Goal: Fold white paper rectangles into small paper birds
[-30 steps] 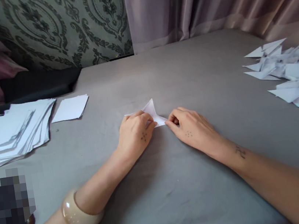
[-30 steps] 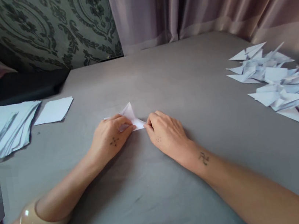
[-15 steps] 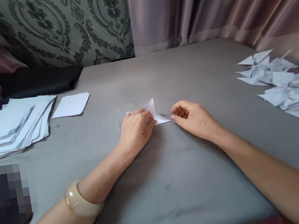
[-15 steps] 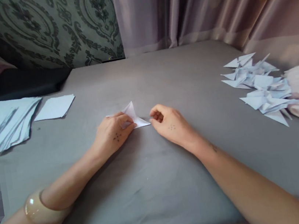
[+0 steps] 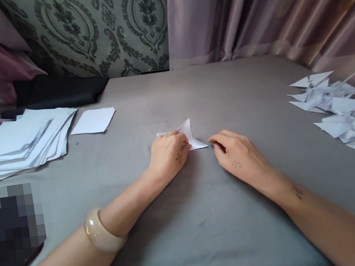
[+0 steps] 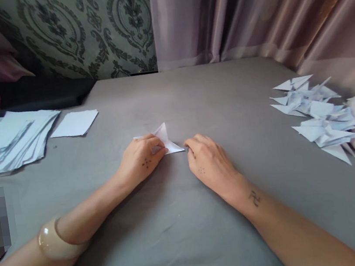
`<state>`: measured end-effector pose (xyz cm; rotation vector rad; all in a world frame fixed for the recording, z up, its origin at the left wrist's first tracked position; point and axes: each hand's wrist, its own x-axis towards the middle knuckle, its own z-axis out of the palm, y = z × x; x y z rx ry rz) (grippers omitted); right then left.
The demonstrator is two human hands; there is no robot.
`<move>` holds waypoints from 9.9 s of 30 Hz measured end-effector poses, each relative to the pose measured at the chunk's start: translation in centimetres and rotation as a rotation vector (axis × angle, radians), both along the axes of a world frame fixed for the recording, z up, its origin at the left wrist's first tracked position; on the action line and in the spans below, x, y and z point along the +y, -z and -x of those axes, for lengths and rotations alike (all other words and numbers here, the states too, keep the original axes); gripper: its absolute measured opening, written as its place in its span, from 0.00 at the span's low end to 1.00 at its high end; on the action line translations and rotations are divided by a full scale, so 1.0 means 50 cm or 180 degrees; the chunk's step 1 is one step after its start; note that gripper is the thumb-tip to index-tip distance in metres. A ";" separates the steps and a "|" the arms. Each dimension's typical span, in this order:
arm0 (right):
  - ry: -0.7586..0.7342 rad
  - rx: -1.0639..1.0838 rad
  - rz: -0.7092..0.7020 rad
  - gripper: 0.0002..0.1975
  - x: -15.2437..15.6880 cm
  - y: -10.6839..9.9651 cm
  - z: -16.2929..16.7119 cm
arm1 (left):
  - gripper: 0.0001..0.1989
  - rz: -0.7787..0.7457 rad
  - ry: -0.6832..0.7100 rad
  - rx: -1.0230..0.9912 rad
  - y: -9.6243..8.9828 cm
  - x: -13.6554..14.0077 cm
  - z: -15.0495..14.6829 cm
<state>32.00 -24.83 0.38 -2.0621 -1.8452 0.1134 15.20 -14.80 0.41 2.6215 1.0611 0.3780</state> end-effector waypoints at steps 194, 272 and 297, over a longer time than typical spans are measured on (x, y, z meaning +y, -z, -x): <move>0.0231 0.1175 -0.0327 0.26 -0.032 0.011 0.045 | 0.23 -0.0442 0.1340 0.0226 0.030 -0.018 0.047; -0.0688 -0.0302 0.0003 0.22 -0.032 0.009 0.075 | 0.07 0.1444 -0.0603 -0.1151 0.007 0.004 0.044; -0.0967 -0.1074 0.0208 0.23 -0.008 -0.017 0.091 | 0.11 0.1593 -0.1131 -0.1505 0.012 0.021 0.049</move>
